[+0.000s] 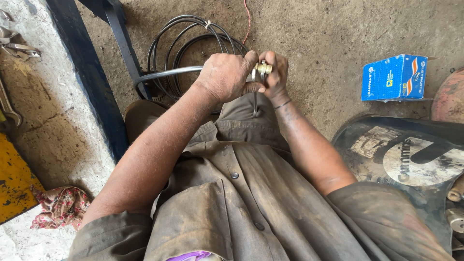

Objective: The person assembles a hydraulic hose by attaching a brass fitting and tightening it with a wrench. They then attach a metal nut and tighten it with a second wrench. The person works at a cluttered workbench with various tools visible.

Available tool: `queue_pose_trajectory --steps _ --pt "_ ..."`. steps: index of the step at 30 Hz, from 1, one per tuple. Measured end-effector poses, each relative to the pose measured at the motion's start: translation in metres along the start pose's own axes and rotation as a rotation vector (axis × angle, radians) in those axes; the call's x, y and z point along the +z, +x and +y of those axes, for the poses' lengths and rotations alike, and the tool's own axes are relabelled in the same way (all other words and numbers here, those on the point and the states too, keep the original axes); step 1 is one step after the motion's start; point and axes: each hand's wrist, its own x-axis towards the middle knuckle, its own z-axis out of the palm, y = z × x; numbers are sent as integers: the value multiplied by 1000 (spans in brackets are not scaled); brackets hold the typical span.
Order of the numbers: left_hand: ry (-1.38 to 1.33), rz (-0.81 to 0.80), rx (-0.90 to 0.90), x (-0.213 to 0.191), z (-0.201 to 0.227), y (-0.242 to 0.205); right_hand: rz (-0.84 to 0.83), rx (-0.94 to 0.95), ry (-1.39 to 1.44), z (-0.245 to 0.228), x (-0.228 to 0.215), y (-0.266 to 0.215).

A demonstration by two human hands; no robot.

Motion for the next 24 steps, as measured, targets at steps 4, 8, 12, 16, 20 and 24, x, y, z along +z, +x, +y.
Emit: queue_pose_trajectory --steps 4,8,12,16,20,24 --pt "5 -15 -11 -3 -1 -3 -68 42 -18 -8 6 -4" --pt "-12 -24 -32 -5 -5 -12 -132 -58 20 -46 -8 -23" --pt "-10 5 41 -9 -7 -16 -228 107 393 -80 -42 -25" --pt "-34 7 32 -3 -3 -10 -119 40 -68 -99 -34 -29" --pt "36 11 53 0 -4 -4 -69 237 -108 -88 -5 -32" --pt "32 166 61 -5 -13 -6 -88 224 -8 -72 4 -24"
